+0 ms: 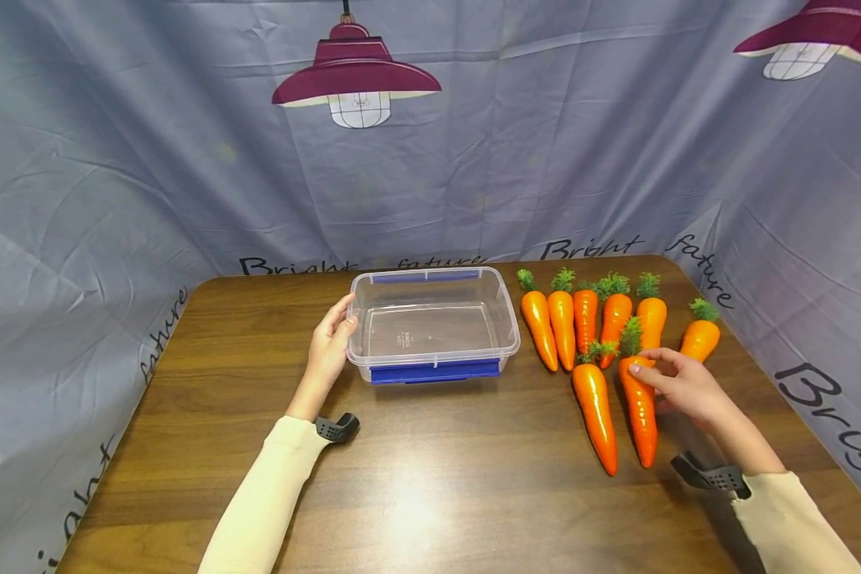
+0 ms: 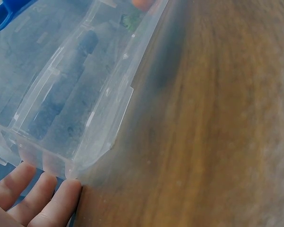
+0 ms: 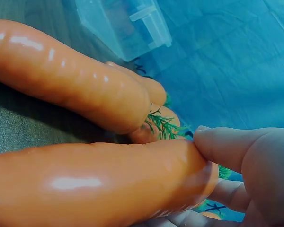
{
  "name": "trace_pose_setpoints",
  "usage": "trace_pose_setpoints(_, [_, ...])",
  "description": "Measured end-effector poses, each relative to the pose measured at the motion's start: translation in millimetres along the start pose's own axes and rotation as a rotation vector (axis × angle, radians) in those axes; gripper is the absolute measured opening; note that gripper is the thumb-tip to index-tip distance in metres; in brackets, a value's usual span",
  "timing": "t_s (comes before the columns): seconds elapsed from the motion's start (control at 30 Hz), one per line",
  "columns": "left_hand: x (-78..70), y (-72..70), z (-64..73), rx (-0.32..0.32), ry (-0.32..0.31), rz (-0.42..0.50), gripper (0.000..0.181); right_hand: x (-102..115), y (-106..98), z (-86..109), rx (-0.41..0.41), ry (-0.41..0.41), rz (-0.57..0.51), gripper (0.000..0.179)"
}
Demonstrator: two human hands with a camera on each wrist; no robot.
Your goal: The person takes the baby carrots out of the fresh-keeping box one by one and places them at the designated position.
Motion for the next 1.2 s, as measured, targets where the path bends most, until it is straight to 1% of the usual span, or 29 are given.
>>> trace_pose_setpoints(0.13, [-0.9,-0.3,0.3,-0.008,0.001,0.001,0.047,1,0,0.5,0.000,-0.005,0.006,0.063])
trace_pose_setpoints(0.27, [-1.2,-0.5,0.6,-0.012,-0.004,0.000,0.047,3,-2,0.6,-0.023,-0.007,0.008,0.063])
trace_pose_setpoints(0.53, [-1.5,-0.3,1.0,-0.005,-0.012,-0.004,0.047,1,-7,1.7,-0.044,-0.023,-0.043,0.063])
trace_pose_setpoints(0.67, [-1.2,-0.7,0.9,-0.006,-0.011,-0.011,0.047,3,-7,1.9,-0.051,-0.035,-0.032,0.062])
trace_pose_setpoints(0.87, [0.3,-2.0,2.1,-0.005,-0.030,-0.032,0.047,8,-8,-0.1,-0.068,-0.050,-0.008,0.060])
trace_pose_setpoints(1.03, [-1.6,-3.1,2.2,0.025,-0.043,-0.031,0.048,10,-11,-1.5,-0.084,-0.054,0.017,0.061])
trace_pose_setpoints(1.2, [-5.0,-5.8,5.2,0.084,-0.107,-0.079,0.049,10,-17,-1.5,-0.106,-0.060,0.056,0.062])
Point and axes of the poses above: each hand's wrist, its own z-axis away from the middle knuckle, its own y-axis out of the palm, x = y × z, the point moved 6 cm from there along -z, towards the middle knuckle, and after that the axes turned 2 degrees about y, right-handed, at the moved point
